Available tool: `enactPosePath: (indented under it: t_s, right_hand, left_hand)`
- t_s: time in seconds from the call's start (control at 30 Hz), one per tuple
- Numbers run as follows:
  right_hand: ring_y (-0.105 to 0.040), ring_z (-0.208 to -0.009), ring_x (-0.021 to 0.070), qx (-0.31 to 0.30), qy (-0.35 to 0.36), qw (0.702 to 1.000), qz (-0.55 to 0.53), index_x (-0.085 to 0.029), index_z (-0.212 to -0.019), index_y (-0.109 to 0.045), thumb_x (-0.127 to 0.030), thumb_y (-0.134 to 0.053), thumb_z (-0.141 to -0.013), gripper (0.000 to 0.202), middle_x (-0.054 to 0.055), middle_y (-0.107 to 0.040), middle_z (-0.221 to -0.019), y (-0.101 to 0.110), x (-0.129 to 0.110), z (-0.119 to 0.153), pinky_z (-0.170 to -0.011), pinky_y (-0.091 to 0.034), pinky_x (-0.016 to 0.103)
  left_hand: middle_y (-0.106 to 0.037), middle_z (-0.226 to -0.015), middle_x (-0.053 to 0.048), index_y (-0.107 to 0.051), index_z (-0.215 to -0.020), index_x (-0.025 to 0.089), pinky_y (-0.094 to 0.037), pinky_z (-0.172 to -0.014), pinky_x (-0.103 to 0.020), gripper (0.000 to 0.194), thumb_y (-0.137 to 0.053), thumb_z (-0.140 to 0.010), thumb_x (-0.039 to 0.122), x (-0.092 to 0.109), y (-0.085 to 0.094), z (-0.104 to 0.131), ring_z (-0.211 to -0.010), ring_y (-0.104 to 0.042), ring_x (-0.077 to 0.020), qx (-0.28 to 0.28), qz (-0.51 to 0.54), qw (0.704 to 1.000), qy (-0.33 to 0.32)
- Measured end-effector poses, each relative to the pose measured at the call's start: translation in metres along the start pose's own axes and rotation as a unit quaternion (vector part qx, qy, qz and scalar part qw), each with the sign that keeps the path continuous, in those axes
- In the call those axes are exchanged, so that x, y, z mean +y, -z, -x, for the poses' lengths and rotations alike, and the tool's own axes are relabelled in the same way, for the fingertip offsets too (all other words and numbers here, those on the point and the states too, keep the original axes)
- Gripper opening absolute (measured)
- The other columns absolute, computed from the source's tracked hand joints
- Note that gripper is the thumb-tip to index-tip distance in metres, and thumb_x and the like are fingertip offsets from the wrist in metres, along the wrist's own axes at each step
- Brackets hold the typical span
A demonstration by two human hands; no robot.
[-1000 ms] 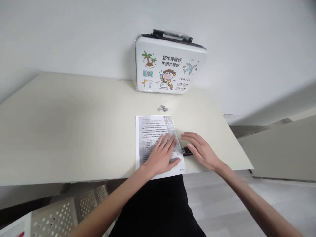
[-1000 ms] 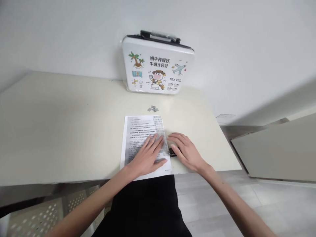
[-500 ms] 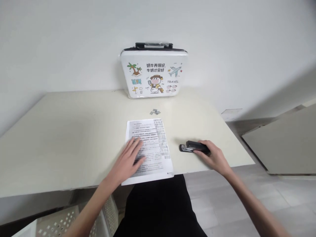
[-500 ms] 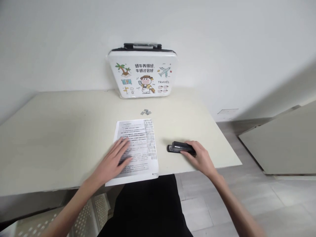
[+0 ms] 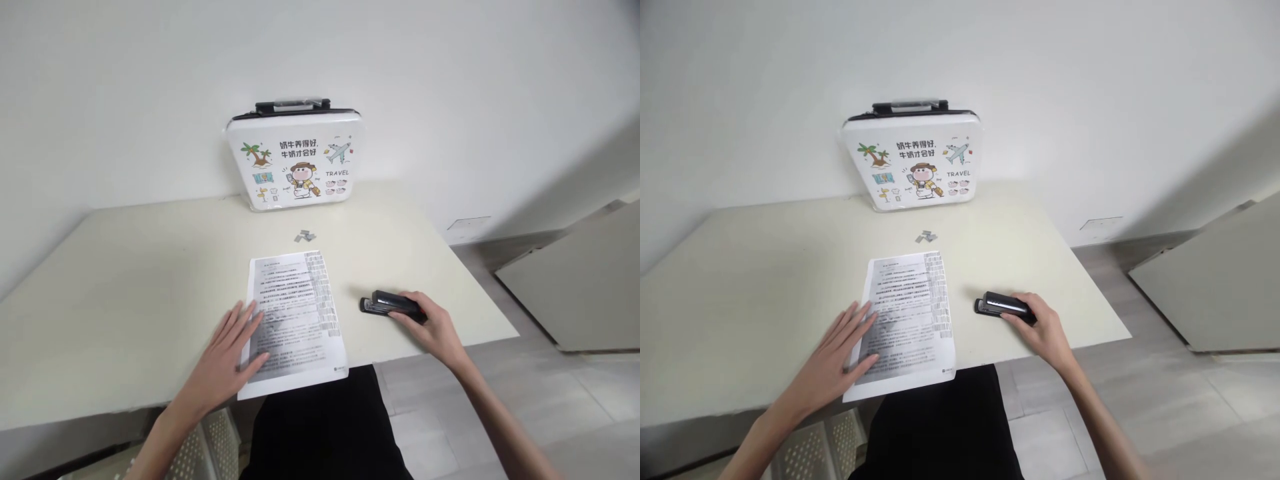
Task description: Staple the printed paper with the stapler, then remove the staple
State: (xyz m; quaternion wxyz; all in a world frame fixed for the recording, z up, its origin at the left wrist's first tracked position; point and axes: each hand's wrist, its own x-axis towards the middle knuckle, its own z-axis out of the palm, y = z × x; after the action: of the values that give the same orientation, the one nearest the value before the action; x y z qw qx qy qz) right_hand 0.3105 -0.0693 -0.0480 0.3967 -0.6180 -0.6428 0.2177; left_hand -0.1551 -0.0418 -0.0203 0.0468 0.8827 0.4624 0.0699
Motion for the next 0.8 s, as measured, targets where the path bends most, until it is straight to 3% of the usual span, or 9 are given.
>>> enactPosePath:
  t_s: [0.3, 0.63, 0.8]
  right_hand:
    - [-0.075, -0.100, 0.0287, 0.042, -0.035, 0.998, -0.013, -0.023, -0.111, -0.071, -0.057, -0.074, -0.091, 0.040, 0.009, -0.078, -0.110, 0.000, -0.004, 0.000, -0.087, -0.061, 0.040]
    - [-0.075, -0.089, 0.0262, 0.093, -0.077, 0.993, -0.015, -0.022, -0.109, -0.072, -0.060, -0.076, -0.086, 0.044, 0.007, -0.080, -0.101, 0.000, 0.001, -0.001, -0.079, -0.061, 0.035]
    - [-0.075, -0.089, 0.0258, 0.116, -0.087, 0.989, -0.024, -0.023, -0.106, -0.072, -0.061, -0.078, -0.084, 0.044, 0.006, -0.080, -0.100, 0.000, 0.000, -0.002, -0.080, -0.062, 0.034]
  left_hand:
    - [-0.024, -0.177, -0.002, -0.006, -0.172, 0.038, -0.027, -0.130, -0.060, 0.084, -0.054, -0.105, 0.055, 0.003, 0.001, -0.003, -0.163, -0.019, -0.0354, 0.010, -0.009, 1.000, -0.005]
    - [-0.026, -0.176, -0.003, -0.006, -0.173, 0.035, -0.033, -0.129, -0.055, 0.088, -0.057, -0.104, 0.055, 0.011, -0.002, -0.010, -0.161, -0.027, -0.0334, 0.008, 0.002, 1.000, -0.012]
    - [-0.029, -0.175, -0.003, -0.005, -0.173, 0.034, -0.029, -0.131, -0.054, 0.089, -0.057, -0.104, 0.056, 0.017, -0.006, -0.018, -0.160, -0.030, -0.0317, 0.019, 0.001, 0.999, -0.029]
